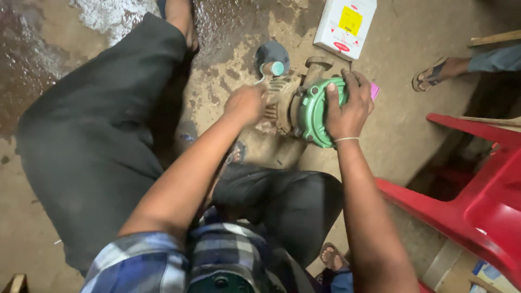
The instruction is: The person sits on the floor and works on a small electric motor. They use a screwdriver to tighten screws on the green end cap and manipulate the motor housing.
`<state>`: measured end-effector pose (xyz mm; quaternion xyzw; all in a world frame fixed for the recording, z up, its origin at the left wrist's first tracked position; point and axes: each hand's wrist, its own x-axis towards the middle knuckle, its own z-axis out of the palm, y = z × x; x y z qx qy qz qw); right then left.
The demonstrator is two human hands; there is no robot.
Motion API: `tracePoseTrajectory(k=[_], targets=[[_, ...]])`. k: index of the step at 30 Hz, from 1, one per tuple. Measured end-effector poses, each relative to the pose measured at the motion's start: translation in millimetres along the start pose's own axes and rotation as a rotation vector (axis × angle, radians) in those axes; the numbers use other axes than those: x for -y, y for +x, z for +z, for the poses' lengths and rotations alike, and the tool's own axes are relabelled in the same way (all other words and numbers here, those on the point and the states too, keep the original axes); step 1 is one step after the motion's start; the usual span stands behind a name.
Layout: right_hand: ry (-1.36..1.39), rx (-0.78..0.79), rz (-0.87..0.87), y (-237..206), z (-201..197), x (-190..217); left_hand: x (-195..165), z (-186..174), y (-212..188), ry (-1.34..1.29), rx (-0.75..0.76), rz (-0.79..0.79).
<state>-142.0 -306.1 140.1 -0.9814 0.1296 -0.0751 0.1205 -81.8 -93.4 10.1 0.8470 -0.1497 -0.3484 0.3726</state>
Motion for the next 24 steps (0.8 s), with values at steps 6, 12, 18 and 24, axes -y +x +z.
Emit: tracePoseTrajectory(k=[6,12,18,24], targets=[[0.000,-0.024,-0.002,1.0,-1.4,3.7,-20.6,6.3,6.8,0.286,0.160,0.029],[0.011,-0.029,0.006,0.5,-0.1,1.1,-7.3,0.9,-1.6,0.193,0.070,0.033],[0.005,-0.021,-0.004,1.4,-0.1,0.7,-24.7,2.0,20.1,0.331,-0.072,0.038],[0.002,-0.015,0.001,2.2,-1.1,1.6,-18.4,-6.6,19.0,0.247,-0.021,0.109]])
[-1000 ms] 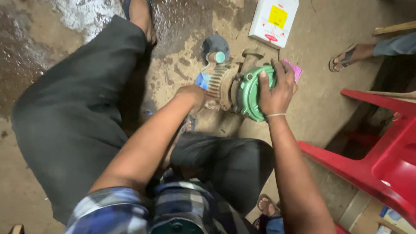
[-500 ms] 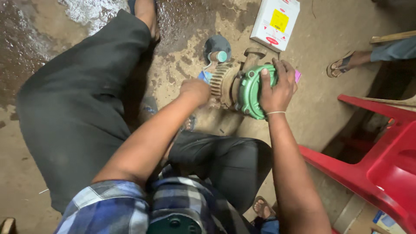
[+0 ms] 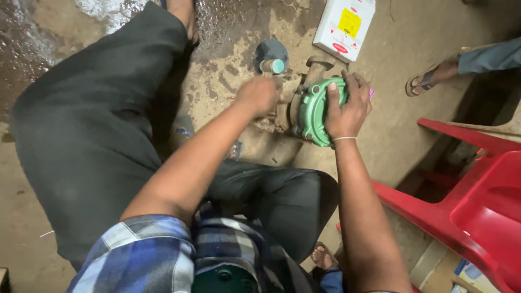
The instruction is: The person sits on the floor and works on a small electric motor. They use a screwdriver to tighten screws on the green end cap and manipulate the motor housing.
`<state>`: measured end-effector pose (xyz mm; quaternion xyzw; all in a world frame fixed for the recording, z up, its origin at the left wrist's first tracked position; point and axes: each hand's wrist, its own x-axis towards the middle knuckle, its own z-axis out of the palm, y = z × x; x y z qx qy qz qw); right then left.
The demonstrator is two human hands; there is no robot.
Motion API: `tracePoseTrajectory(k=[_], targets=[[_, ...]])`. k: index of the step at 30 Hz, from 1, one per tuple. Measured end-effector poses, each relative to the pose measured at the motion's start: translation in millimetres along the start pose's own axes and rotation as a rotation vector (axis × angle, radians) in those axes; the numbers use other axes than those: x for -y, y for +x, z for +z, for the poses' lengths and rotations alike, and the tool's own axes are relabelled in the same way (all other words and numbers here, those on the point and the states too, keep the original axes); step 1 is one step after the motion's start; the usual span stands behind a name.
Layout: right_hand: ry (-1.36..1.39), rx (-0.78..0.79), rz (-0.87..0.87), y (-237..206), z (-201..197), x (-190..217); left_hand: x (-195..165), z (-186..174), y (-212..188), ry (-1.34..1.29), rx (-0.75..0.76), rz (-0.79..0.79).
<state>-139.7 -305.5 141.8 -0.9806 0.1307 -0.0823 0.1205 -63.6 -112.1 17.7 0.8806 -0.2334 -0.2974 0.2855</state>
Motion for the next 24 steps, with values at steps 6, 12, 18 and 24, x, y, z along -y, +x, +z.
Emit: tracePoseTrajectory(k=[6,12,18,24], targets=[[0.017,-0.011,-0.007,-0.4,0.2,-0.8,39.3,26.0,-41.6,0.011,0.152,-0.246],[0.014,-0.011,-0.009,0.0,-0.2,-0.8,32.6,40.5,-41.9,0.013,0.158,-0.230],[0.022,-0.024,-0.025,0.7,1.7,-1.5,16.4,13.9,-32.7,-0.381,-0.032,-0.120],[0.016,-0.016,-0.010,-0.1,1.2,-1.8,15.2,27.7,-41.5,0.045,-0.073,0.023]])
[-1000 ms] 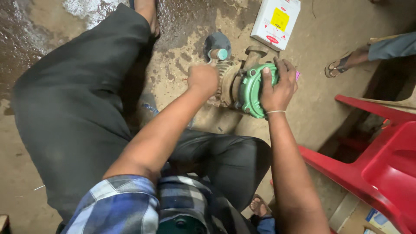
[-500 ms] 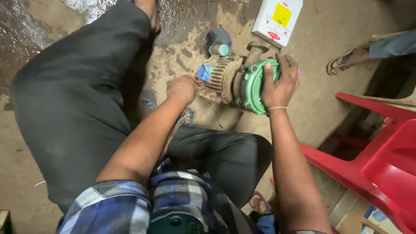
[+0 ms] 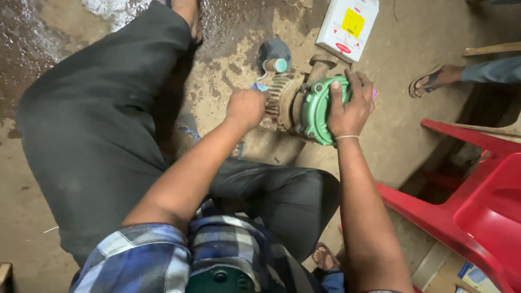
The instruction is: The person sits on the floor and works on a small electric motor. They use a screwdriver to tighten screws on the green end cap and manipulate the motor housing.
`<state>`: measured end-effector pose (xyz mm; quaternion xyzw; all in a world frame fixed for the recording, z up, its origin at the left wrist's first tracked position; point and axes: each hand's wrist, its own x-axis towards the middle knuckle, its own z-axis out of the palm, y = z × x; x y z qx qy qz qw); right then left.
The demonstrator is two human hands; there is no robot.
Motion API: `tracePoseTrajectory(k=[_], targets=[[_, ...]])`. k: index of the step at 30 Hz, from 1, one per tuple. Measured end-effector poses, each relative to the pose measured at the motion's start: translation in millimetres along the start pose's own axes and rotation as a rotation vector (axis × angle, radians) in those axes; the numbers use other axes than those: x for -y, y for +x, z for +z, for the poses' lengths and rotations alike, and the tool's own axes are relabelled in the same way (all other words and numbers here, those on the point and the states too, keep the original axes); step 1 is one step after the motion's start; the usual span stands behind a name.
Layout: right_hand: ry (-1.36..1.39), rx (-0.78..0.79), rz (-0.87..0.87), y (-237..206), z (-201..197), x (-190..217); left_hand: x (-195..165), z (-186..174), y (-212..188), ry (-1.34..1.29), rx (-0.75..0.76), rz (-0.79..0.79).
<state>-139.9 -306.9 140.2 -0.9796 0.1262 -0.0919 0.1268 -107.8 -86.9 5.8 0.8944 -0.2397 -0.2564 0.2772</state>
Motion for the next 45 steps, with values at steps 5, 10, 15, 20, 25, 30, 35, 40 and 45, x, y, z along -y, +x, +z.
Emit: tracePoseTrajectory(k=[5,10,15,20,25,30,35,40,45], targets=[[-0.015,0.016,0.018,-1.0,-0.4,0.2,0.7,28.0,-22.8,0.037,-0.350,0.255],[-0.011,0.012,0.022,-1.4,-0.2,0.6,0.7,30.6,-15.8,0.003,-0.133,0.016],[0.009,0.004,0.020,-0.5,-0.3,1.4,-7.9,36.8,-20.5,-0.001,-0.150,0.122],[0.003,0.006,0.024,-1.7,-1.4,1.0,-4.7,32.5,-30.4,-0.145,-0.058,0.036],[-0.002,-0.005,0.009,-1.4,-1.3,-1.0,-3.2,13.0,-34.0,-0.178,-0.048,0.198],[-0.004,0.008,0.031,-2.6,-0.7,-2.7,-5.3,6.5,-34.6,-0.222,0.024,0.000],[-0.012,-0.007,0.000,-3.3,-0.1,-4.5,4.3,19.1,-34.7,-0.253,-0.017,0.124],[-0.010,-0.003,0.006,-3.0,0.5,-4.5,5.8,27.1,-33.6,0.031,0.237,0.073],[0.008,-0.004,0.003,-3.2,-0.8,-3.1,6.9,21.5,-36.3,-0.167,0.047,0.108]])
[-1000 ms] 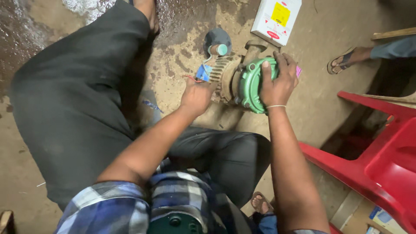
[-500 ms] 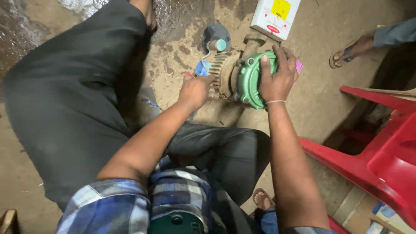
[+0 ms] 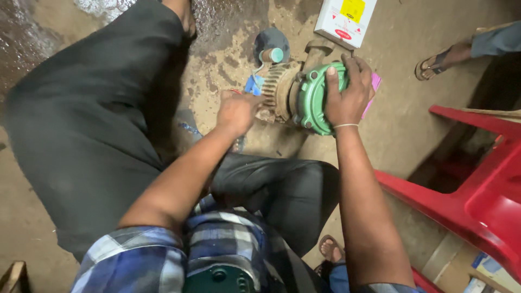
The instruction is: The person sits on the floor and works on a small electric motor. They use a screwdriver to tighten screws on the green end cap and manipulate the motor housing.
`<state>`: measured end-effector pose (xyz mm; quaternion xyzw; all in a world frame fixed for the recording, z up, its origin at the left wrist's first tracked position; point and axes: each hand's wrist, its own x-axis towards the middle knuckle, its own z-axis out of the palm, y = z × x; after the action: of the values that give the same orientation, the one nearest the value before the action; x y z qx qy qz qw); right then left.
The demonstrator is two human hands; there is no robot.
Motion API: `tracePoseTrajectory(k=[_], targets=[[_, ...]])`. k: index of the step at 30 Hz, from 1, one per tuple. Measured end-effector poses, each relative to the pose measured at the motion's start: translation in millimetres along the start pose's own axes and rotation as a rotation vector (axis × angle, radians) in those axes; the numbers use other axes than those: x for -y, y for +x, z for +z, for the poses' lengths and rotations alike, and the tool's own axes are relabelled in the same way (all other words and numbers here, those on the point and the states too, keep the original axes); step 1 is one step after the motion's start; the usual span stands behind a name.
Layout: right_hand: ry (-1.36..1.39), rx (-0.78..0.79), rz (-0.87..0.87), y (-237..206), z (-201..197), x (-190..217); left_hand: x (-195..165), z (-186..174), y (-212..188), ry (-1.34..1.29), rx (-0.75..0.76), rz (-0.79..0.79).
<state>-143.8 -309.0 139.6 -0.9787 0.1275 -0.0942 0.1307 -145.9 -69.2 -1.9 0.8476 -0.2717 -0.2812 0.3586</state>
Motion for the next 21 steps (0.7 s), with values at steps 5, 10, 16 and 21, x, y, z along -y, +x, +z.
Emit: tracePoseTrajectory(k=[5,10,16,21], targets=[[-0.001,-0.012,-0.014,-0.7,-1.0,0.9,4.6,-2.0,0.7,0.035,0.084,-0.050],[0.002,0.006,0.019,-0.5,-1.7,1.7,11.2,0.6,1.1,-0.048,-0.223,0.208],[0.001,-0.004,0.014,0.2,-1.9,4.5,13.5,-4.4,11.0,0.230,0.146,-0.145],[0.006,0.007,0.011,0.7,-1.2,3.5,-7.7,-17.2,20.1,0.244,0.066,0.011]])
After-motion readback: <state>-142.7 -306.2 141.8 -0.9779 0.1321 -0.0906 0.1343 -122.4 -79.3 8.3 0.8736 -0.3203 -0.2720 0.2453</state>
